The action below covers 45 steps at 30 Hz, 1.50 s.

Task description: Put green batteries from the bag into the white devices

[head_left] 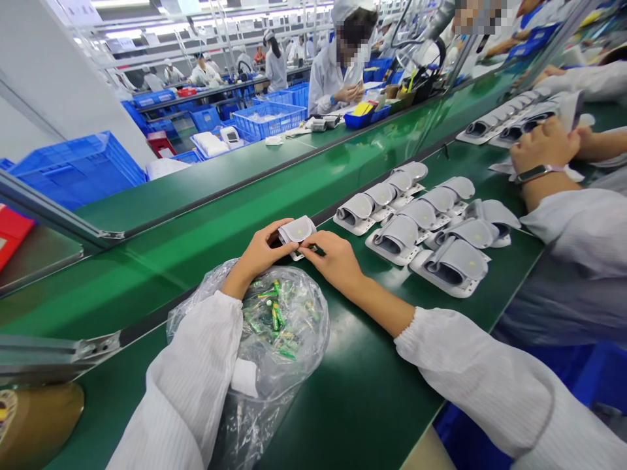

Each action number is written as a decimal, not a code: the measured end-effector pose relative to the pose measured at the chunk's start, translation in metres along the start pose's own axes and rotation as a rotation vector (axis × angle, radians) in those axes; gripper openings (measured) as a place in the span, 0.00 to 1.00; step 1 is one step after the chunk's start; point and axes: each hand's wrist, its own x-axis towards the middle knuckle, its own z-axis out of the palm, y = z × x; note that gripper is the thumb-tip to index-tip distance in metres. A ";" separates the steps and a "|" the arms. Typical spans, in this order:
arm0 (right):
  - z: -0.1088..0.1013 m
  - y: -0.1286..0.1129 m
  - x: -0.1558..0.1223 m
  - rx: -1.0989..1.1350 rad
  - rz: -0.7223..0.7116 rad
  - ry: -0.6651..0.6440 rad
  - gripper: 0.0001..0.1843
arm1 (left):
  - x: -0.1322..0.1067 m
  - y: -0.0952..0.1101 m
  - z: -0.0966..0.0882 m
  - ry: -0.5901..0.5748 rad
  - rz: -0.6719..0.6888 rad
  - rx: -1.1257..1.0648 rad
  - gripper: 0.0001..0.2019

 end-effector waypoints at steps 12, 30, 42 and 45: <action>0.004 0.026 0.018 0.170 0.530 -0.007 0.27 | 0.002 0.003 0.005 -0.001 0.069 0.103 0.29; -0.005 0.041 0.049 0.300 0.563 -0.224 0.32 | 0.003 0.001 0.000 -0.097 0.133 0.311 0.40; 0.006 0.014 0.033 0.466 0.206 -0.066 0.23 | 0.005 -0.010 -0.001 0.278 -0.013 -0.006 0.37; 0.015 0.011 0.034 0.618 0.263 -0.021 0.24 | 0.006 -0.007 -0.004 0.308 -0.001 -0.002 0.35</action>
